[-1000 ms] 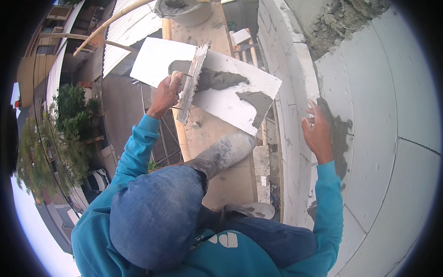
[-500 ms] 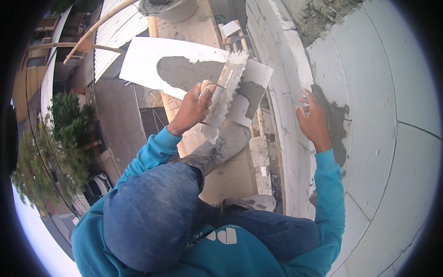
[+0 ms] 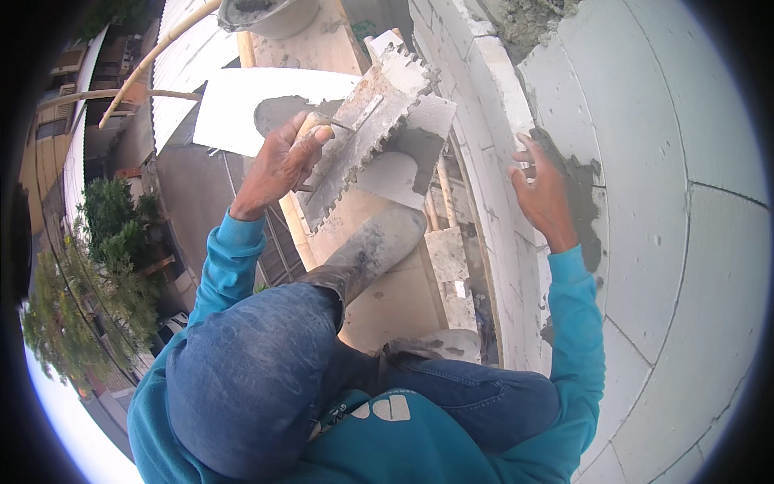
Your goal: The person applies adhesive to a white tile using a notched trowel, then presses the tile onto a wall surface and taps it into place. The person repeats this process for multiple tiles, smoothing the adhesive and aligning each tile with the existing layout.
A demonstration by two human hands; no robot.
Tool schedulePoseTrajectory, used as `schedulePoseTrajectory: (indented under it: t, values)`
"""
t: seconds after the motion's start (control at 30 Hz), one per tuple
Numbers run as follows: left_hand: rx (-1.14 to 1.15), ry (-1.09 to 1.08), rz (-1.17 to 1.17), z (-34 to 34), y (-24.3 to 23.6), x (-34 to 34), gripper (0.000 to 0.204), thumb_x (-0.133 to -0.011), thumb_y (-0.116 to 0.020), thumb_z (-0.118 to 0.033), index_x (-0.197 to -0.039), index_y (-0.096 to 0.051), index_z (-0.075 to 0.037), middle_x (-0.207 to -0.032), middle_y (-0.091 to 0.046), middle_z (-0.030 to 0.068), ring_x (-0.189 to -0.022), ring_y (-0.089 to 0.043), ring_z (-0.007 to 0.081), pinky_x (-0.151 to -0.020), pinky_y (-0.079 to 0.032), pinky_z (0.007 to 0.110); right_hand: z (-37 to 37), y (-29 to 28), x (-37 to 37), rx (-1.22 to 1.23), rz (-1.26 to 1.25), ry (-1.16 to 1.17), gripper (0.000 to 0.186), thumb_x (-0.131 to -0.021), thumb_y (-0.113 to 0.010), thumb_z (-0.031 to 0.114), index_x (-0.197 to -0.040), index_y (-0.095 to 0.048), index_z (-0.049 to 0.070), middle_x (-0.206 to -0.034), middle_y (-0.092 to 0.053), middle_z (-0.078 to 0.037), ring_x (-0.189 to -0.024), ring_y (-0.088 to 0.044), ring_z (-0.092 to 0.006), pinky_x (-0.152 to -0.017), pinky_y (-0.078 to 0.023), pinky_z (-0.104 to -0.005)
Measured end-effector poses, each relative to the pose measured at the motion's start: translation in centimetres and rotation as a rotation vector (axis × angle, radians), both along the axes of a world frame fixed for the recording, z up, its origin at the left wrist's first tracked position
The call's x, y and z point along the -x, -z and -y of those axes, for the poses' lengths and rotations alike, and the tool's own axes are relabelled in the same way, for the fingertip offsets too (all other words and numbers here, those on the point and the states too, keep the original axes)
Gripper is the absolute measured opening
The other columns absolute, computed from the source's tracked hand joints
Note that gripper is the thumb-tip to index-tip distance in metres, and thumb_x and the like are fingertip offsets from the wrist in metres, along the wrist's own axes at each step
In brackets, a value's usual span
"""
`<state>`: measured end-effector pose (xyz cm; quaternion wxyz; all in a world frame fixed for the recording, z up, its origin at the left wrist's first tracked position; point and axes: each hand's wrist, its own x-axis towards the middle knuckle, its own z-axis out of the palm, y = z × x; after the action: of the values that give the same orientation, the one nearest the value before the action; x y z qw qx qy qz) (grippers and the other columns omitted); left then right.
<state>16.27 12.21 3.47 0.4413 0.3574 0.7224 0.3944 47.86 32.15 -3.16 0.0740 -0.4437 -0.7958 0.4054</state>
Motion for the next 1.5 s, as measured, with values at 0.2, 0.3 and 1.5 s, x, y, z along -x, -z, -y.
schedulePoseTrajectory:
  t: [0.2, 0.3, 1.5]
  values:
    - [-0.111, -0.129, 0.086, -1.1, 0.2, -2.7, 0.039, -0.102, -0.051, -0.040, -0.111, -0.053, -0.002, -0.069, -0.049, -0.0006, -0.055, -0.048, 0.0064, -0.046, -0.040, 0.023, 2.4, -5.8, 4.3, 0.063, -0.167, 0.022, 0.027, -0.092, -0.061, 0.012, -0.118, -0.063, 0.006, -0.085, -0.067, -0.008, -0.071, -0.061, -0.0139, -0.064, -0.049, -0.0285]
    - [-0.243, -0.217, 0.158, -2.2, 1.0, -5.2, 0.037, -0.102, -0.053, -0.037, -0.110, -0.052, -0.001, -0.071, -0.056, 0.0058, -0.056, -0.054, 0.0126, -0.051, -0.047, 0.030, 4.8, -9.2, 6.8, 0.059, -0.243, -0.140, 0.023, -0.091, -0.063, 0.010, -0.113, -0.064, 0.005, -0.083, -0.066, -0.008, -0.067, -0.059, -0.0127, -0.061, -0.048, -0.0269]
    - [0.136, -0.093, -0.897, 2.3, 9.0, 7.5, 0.030, -0.098, -0.054, -0.025, -0.108, -0.039, -0.001, -0.079, -0.064, 0.0279, -0.072, -0.062, 0.0486, -0.062, -0.049, 0.055, 2.9, -12.2, 6.4, -0.138, -0.051, -0.057, 0.022, -0.093, -0.062, 0.014, -0.113, -0.065, 0.006, -0.075, -0.065, -0.005, -0.063, -0.058, -0.0111, -0.058, -0.045, -0.0269]
